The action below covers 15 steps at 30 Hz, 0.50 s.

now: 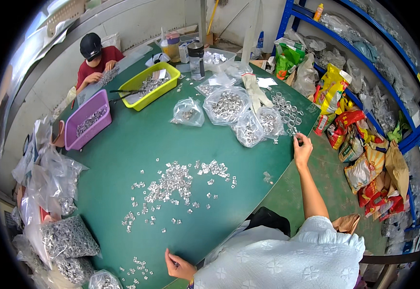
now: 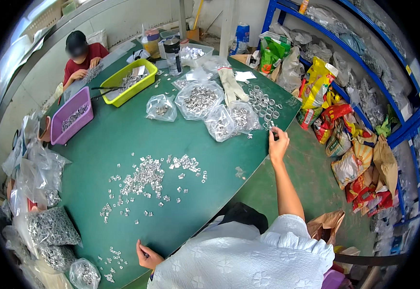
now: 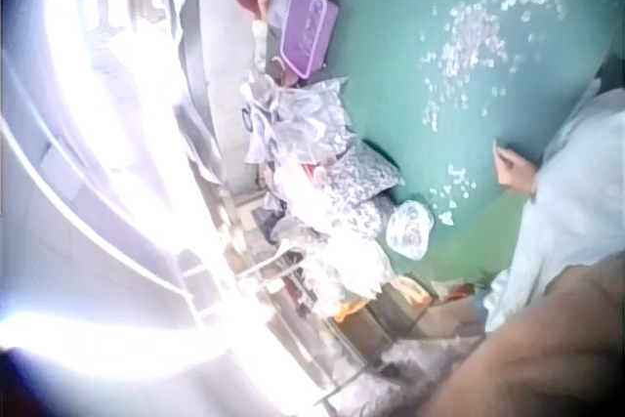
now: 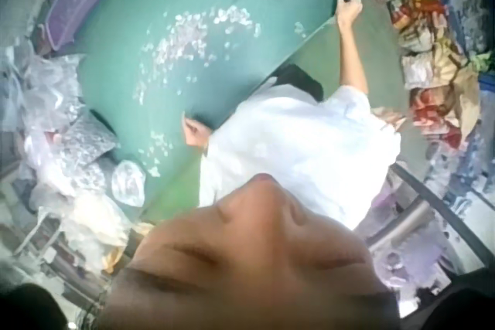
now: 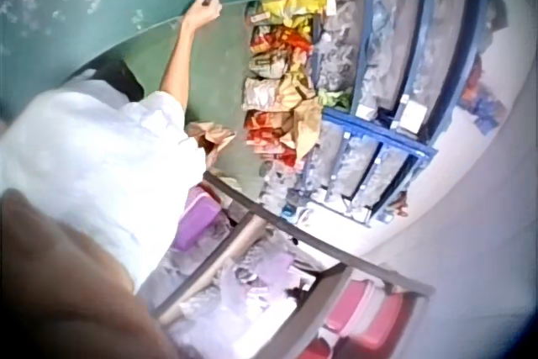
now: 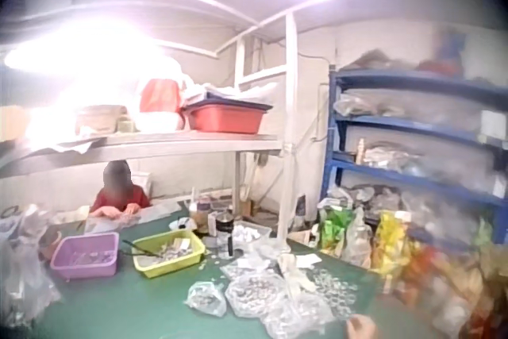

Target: The person sorts and counts small flower-shaped and circular metal components on a green work surface by hand, then places them into plastic bags and seals them.

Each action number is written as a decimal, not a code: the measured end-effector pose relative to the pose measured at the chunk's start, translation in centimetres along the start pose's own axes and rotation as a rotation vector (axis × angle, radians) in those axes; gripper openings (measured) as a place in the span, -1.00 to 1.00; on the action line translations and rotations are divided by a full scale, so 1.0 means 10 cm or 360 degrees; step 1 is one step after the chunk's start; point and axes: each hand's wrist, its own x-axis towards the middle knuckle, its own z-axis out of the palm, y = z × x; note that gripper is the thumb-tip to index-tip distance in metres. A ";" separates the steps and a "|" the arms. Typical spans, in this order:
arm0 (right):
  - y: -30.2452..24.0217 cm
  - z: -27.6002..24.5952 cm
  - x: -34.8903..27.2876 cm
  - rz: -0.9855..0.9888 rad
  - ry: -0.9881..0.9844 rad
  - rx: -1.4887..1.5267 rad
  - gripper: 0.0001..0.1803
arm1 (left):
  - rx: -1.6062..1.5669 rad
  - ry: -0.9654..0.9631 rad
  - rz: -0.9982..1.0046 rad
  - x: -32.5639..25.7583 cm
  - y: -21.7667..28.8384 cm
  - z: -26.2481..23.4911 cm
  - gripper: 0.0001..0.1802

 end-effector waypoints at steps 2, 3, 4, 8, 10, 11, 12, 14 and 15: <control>0.03 0.09 0.11 -0.0219 -0.0059 -0.0101 -0.84 | 0.0014 0.0032 0.0050 0.00 -0.01 0.00 -0.75; 0.02 0.14 0.18 -0.0303 -0.0073 -0.0141 -0.83 | 0.0014 0.0014 0.0010 -0.01 -0.01 0.00 -0.75; 0.01 0.18 0.25 -0.0388 -0.0087 -0.0180 -0.83 | 0.0013 -0.0003 -0.0030 0.00 -0.02 0.00 -0.75; -0.05 0.26 0.37 -0.0588 -0.0224 -0.0387 -0.84 | 0.0009 -0.0017 -0.0083 -0.02 -0.06 -0.01 -0.75; -0.03 0.24 0.40 -0.0643 -0.0185 -0.0425 -0.84 | 0.0045 -0.0063 -0.0073 -0.02 -0.06 0.00 -0.75; -0.10 0.22 0.36 -0.0644 -0.0146 -0.0441 -0.82 | 0.0091 -0.0067 -0.0079 -0.03 -0.05 -0.04 -0.76; -0.09 0.14 0.32 -0.0644 -0.0086 -0.0420 -0.81 | 0.0091 -0.0084 -0.0095 -0.02 0.02 -0.05 -0.76; -0.10 0.03 0.18 -0.0498 -0.0080 -0.0361 -0.85 | 0.0087 -0.0123 -0.0124 -0.02 0.15 -0.08 -0.76; -0.12 -0.01 0.09 -0.0508 -0.0131 -0.0336 -0.89 | 0.0050 -0.0074 -0.0061 -0.02 0.10 -0.06 -0.76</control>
